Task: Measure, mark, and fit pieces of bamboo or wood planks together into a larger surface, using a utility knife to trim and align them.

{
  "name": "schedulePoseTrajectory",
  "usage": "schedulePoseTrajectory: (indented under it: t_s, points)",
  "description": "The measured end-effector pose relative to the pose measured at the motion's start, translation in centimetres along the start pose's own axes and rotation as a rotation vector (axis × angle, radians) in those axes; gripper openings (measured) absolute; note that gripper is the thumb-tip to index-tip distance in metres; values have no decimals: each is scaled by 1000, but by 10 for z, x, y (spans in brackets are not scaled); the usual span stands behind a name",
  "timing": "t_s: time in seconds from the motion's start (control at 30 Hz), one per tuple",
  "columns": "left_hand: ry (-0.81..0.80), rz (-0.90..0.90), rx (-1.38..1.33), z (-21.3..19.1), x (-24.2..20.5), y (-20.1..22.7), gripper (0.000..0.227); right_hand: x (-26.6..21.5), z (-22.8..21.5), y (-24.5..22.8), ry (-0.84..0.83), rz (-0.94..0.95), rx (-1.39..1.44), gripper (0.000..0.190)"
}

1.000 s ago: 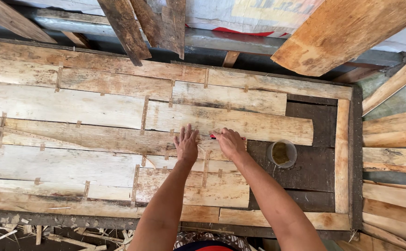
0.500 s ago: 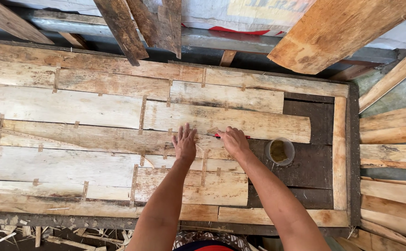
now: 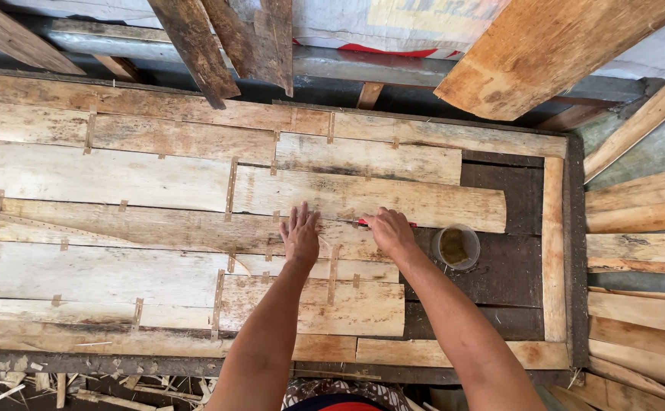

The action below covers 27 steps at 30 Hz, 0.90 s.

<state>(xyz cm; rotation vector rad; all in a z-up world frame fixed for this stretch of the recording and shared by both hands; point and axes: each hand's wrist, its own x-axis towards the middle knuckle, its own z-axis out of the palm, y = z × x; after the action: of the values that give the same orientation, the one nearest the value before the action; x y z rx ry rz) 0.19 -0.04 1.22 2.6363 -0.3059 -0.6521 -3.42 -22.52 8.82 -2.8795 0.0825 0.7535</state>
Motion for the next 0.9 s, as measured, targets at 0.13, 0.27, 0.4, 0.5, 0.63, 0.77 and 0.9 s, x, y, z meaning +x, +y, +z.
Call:
schedulePoseTrajectory:
  t_s: [0.13, 0.27, 0.4, 0.5, 0.63, 0.77, 0.9]
  points:
    - [24, 1, -30, 4, 0, -2, 61, 4, 10, 10, 15, 2, -30, 58]
    - [17, 2, -21, 5, 1, -2, 61, -2, 7, 14, 52, -21, -45, 50]
    - [7, -6, -33, 2, 2, 0, 59, -8, 7, 23, 120, -67, -19, 48]
    - [56, 1, -8, 11, 6, -3, 57, -22, -16, 11, 98, -4, 155, 41]
    - [49, -3, -1, 10, 5, -2, 59, -18, 5, 15, 185, 67, 373, 30]
    - [29, -5, 25, 9, 4, -2, 63, -4, 46, 26, 393, 133, 459, 26]
    - [30, 6, 34, 11, 5, -3, 64, -4, 44, 20, 539, 104, 314, 35]
